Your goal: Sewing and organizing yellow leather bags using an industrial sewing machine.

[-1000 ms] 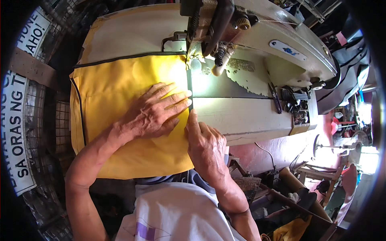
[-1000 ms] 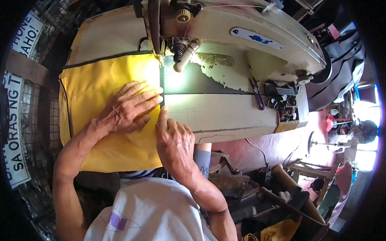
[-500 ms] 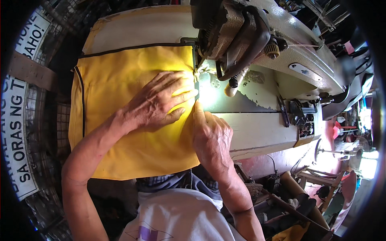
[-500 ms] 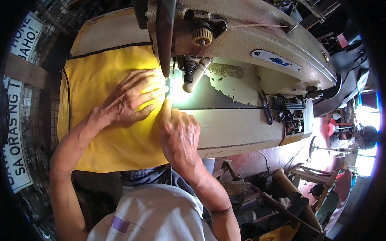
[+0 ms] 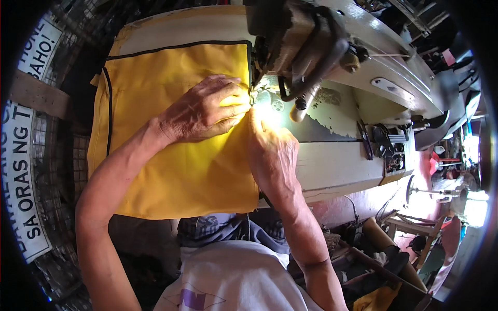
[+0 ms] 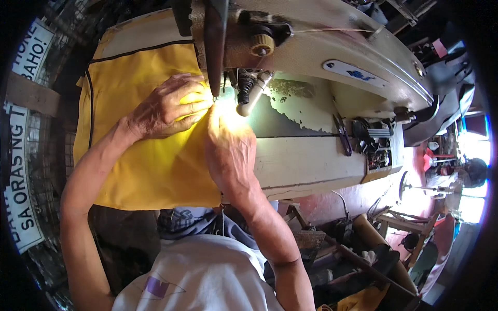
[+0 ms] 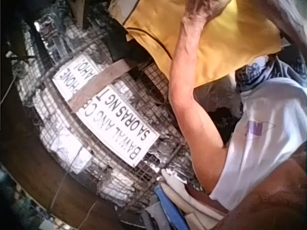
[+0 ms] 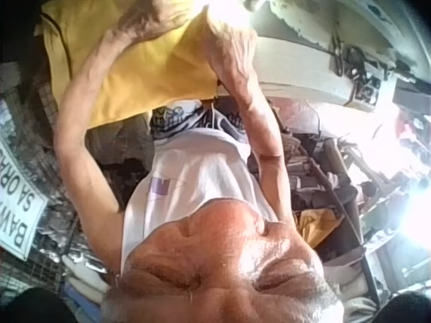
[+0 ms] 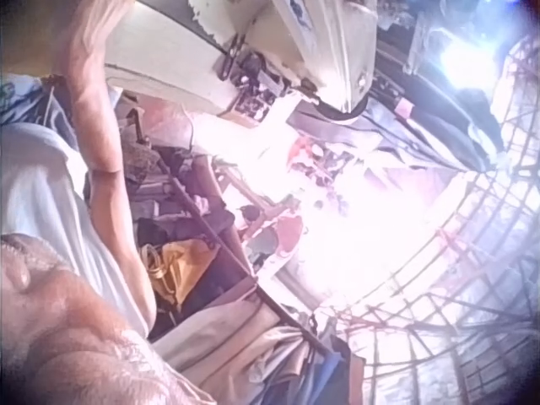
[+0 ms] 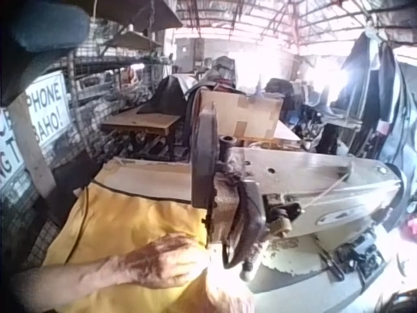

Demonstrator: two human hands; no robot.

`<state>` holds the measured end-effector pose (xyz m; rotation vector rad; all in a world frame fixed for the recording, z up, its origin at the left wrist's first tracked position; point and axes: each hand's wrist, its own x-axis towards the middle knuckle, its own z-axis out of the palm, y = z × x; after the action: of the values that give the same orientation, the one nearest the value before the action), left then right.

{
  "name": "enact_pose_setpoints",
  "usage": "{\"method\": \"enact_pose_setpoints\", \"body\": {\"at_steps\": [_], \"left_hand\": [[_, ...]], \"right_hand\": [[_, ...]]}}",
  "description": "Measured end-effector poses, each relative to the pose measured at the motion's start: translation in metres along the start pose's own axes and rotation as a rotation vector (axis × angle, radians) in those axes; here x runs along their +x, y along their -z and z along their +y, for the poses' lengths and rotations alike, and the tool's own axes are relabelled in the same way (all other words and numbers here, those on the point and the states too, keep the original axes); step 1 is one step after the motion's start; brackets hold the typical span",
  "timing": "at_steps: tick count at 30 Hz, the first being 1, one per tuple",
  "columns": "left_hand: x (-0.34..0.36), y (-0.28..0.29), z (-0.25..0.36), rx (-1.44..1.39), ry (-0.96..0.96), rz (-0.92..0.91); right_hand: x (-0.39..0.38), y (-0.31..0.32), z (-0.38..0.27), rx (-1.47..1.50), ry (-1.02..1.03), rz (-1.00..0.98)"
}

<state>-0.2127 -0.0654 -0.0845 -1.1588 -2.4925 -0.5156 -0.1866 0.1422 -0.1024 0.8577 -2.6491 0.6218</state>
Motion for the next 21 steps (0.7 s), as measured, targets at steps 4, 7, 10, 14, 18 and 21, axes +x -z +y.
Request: {"method": "enact_pose_setpoints", "body": {"at_steps": [4,7,10,14,18,21], "left_hand": [[0.002,0.008,0.031,0.247,-0.027,-0.064],[-0.013,0.019,0.099,0.055,0.136,-0.184],[-0.033,0.024,0.147,-0.116,0.239,-0.422],[-0.048,0.006,0.153,0.016,0.183,-0.363],[-0.06,0.004,0.148,-0.181,0.301,-0.088],[-0.065,0.003,0.155,-0.037,0.243,-0.198]], "right_hand": [[-0.017,-0.008,0.001,0.028,-0.003,0.152],[-0.042,0.001,-0.006,0.199,-0.144,0.133],[-0.062,0.017,-0.013,0.219,-0.195,0.151],[-0.077,0.029,-0.017,0.253,-0.227,0.134],[-0.083,0.028,-0.021,0.258,-0.212,0.145],[-0.083,0.028,-0.022,0.22,-0.214,0.135]]}}
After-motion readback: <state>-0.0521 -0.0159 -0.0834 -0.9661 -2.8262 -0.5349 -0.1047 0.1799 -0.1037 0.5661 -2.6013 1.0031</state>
